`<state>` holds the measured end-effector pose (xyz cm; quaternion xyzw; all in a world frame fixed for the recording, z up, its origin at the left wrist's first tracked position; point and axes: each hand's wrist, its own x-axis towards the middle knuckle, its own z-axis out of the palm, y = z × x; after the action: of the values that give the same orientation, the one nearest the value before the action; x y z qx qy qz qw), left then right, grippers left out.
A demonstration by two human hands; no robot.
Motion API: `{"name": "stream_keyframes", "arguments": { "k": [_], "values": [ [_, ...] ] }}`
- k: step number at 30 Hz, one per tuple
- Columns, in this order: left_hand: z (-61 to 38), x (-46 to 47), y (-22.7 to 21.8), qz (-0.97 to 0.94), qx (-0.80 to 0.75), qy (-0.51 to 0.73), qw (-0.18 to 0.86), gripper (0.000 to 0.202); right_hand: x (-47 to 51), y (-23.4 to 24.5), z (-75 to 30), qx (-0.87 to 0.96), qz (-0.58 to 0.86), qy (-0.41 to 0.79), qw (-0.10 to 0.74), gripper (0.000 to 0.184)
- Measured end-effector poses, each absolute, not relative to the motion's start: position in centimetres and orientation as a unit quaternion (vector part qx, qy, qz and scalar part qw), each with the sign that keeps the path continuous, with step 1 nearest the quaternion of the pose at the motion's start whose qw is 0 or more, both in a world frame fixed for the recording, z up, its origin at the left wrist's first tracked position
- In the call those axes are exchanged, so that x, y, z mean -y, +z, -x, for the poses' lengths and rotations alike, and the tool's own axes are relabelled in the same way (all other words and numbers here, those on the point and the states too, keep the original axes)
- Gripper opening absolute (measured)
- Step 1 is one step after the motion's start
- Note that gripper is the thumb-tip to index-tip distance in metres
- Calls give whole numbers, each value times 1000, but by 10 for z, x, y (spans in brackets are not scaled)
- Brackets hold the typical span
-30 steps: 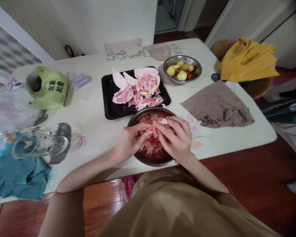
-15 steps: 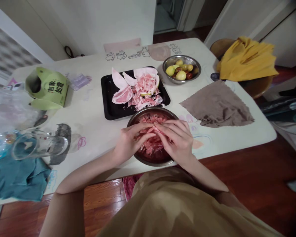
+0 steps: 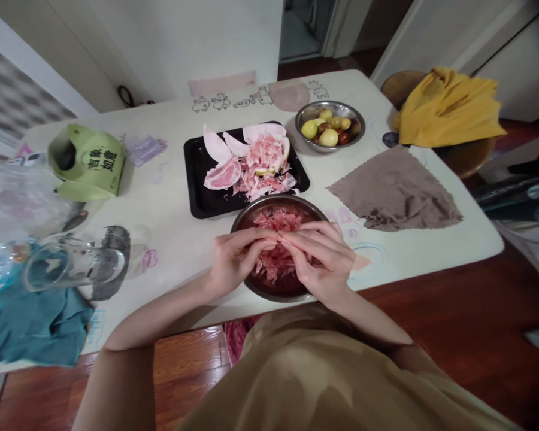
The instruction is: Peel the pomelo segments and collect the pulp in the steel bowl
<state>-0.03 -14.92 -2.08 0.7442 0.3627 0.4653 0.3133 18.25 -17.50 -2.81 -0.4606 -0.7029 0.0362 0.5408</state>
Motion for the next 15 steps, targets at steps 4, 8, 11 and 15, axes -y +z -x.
{"name": "stream_keyframes", "arguments": {
  "k": [4,8,11,15],
  "values": [
    [0,150,-22,-734,-355,481,322,12,174,-27,-182,699,456,47,548,24],
    [1,150,-23,-746,-348,488,290,13,175,-27,-182,706,448,19,548,29],
    [1,151,-22,-761,-346,488,252,15,177,-28,-183,722,460,-43,516,36],
    [1,152,-20,-798,-353,438,215,25,178,-30,-185,745,465,-107,466,36]
  ]
}}
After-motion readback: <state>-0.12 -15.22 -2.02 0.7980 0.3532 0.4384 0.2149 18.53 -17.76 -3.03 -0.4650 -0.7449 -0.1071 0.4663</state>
